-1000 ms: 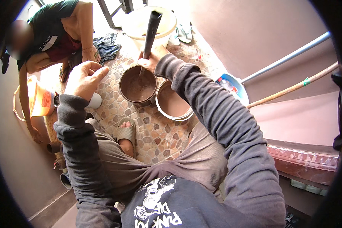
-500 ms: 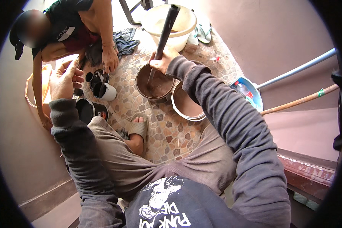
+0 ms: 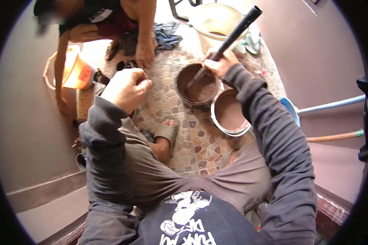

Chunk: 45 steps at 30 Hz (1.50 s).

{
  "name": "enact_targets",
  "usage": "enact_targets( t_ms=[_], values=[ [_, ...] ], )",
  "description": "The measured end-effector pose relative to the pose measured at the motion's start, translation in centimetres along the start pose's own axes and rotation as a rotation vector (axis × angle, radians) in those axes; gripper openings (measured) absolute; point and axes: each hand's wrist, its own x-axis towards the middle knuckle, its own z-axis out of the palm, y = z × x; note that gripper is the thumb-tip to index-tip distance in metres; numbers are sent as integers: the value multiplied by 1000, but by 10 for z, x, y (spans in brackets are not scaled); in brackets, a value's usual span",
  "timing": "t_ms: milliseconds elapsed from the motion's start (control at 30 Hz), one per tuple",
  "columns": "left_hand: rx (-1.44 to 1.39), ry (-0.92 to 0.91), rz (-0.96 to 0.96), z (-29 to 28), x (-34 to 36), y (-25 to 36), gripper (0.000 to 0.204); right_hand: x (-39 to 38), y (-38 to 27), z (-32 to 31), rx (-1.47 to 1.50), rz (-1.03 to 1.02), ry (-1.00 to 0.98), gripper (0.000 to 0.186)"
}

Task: The person sits on the floor and pours liquid from a white bucket into a paint can, then stirs the contents with a long stick. They continue stirring the paint in the can while another person works nearby with separate containers.

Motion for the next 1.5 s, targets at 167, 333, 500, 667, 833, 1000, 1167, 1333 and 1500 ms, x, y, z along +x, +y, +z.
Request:
enact_targets(
  t_ms=[167,333,500,667,833,1000,1167,1333,1500],
  values=[
    [34,-86,138,19,6,16,17,15,12,-19,-464,79,118,37],
    [-109,-11,47,23,18,25,18,16,12,-2,-407,-33,158,30],
    [-185,-89,57,26,27,26,24,25,22,-1,-301,-84,255,45],
    [-71,-88,112,32,37,22,20,41,25,-10,-614,59,117,36],
    [-53,-107,209,38,49,23,12,64,37,7,-510,-29,29,31],
    [-187,-319,146,53,68,23,9,94,47,-6,-617,84,-8,31],
    [40,-393,96,84,79,27,8,96,43,-30,-649,120,-108,32],
    [69,-481,273,108,71,54,12,88,47,-36,-577,69,-20,29],
    [124,-464,389,117,64,77,14,99,60,-33,-537,47,21,26]
  ],
)
